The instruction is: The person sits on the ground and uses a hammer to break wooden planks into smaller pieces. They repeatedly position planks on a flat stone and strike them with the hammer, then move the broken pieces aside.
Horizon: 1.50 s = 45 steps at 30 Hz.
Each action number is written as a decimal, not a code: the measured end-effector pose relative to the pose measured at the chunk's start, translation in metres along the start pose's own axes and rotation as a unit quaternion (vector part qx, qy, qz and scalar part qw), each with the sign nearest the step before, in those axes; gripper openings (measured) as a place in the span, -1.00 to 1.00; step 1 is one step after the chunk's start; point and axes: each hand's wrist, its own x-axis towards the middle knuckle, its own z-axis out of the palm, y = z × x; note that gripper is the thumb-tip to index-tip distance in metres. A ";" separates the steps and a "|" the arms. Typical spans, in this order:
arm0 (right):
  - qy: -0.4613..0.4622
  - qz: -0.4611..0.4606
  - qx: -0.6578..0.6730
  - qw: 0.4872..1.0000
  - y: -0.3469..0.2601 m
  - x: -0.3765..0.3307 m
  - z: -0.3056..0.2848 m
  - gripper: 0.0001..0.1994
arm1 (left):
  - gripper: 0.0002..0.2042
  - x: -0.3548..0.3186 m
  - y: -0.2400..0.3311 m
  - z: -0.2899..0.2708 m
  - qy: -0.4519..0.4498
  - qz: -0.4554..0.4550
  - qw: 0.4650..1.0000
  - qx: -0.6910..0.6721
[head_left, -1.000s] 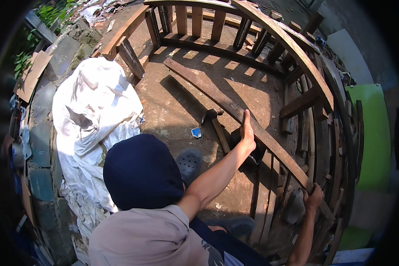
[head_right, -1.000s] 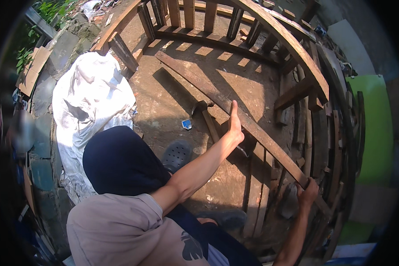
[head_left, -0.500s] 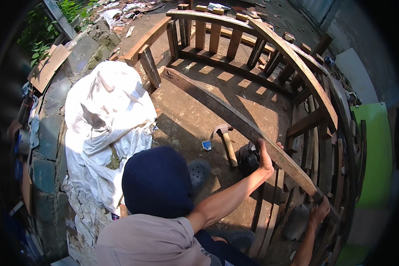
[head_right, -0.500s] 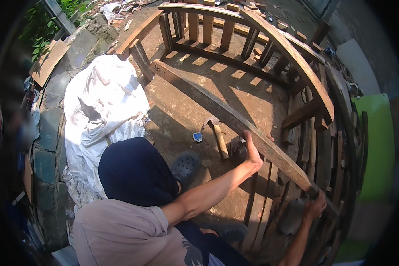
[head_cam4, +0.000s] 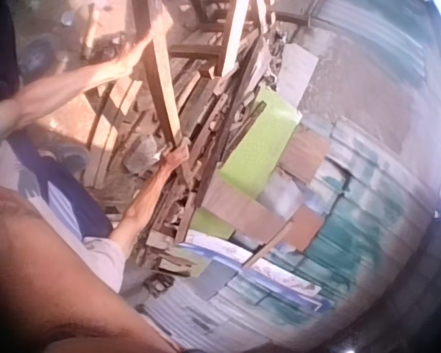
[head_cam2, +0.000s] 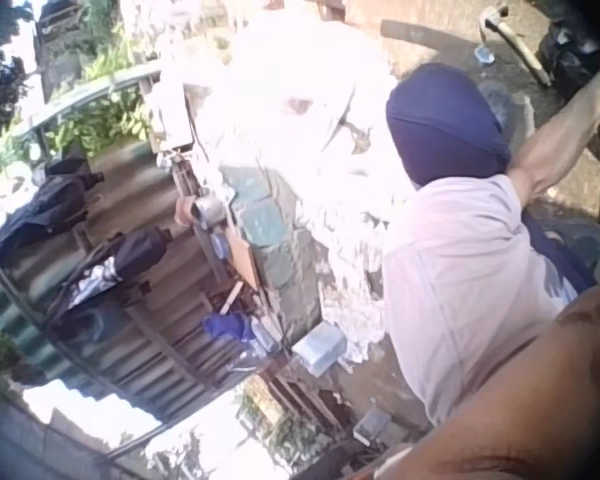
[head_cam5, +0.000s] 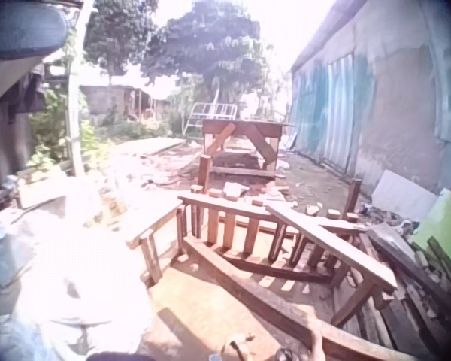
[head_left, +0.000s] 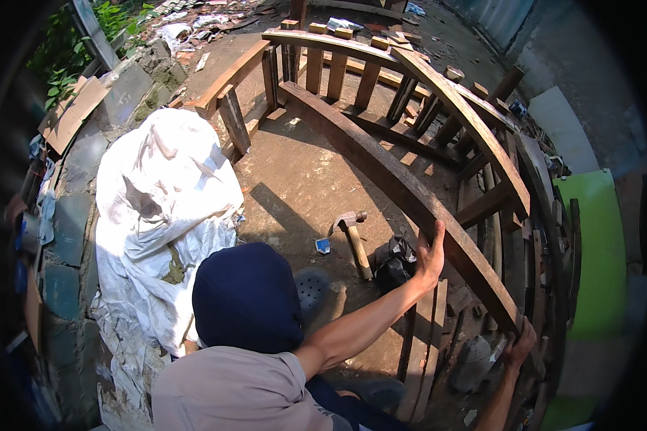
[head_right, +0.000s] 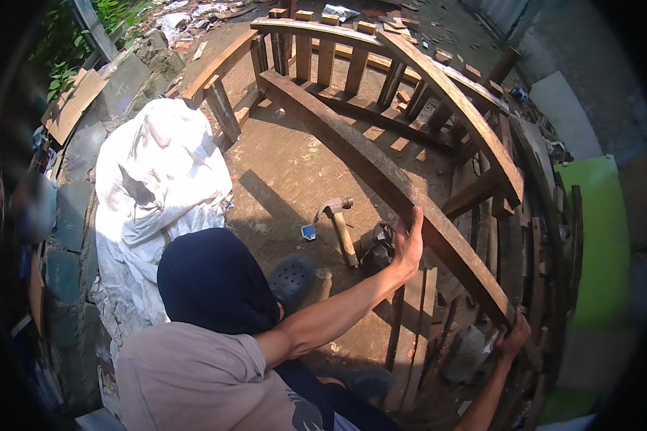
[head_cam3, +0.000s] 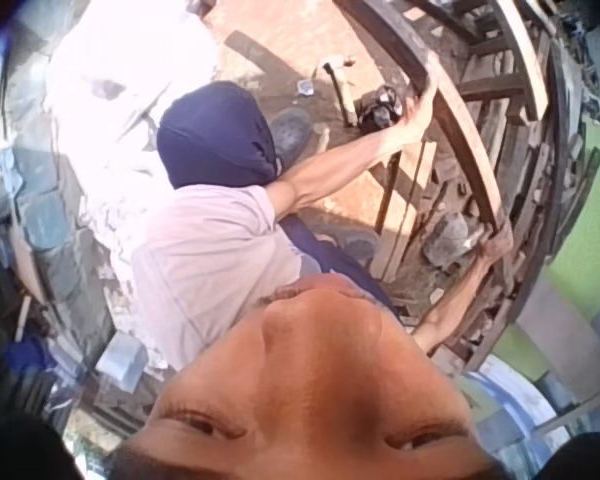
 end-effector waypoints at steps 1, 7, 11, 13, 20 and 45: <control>0.013 -0.024 0.008 1.000 -0.001 0.003 -0.004 -0.47 | -0.13 0.004 0.004 0.001 0.009 -0.003 1.000 0.009; -0.009 0.104 0.055 0.993 -0.015 0.006 0.004 -0.42 | -0.21 0.015 0.012 -0.003 0.028 -0.095 0.994 0.043; -0.035 0.117 0.073 0.990 0.002 -0.010 0.015 -0.50 | -0.34 -0.006 0.028 0.005 0.013 -0.008 1.000 0.018; -0.056 0.129 0.082 0.987 0.003 -0.015 0.024 -0.51 | -0.39 -0.009 0.026 0.003 0.041 0.009 0.999 0.017; -0.113 0.145 0.081 0.980 0.021 -0.023 0.034 -0.51 | -0.35 -0.028 0.037 0.006 0.054 0.005 0.998 0.035; 0.042 0.099 -0.042 0.993 0.018 -0.039 0.045 -0.20 | -0.01 -0.008 0.005 0.002 0.095 -0.118 0.958 -0.243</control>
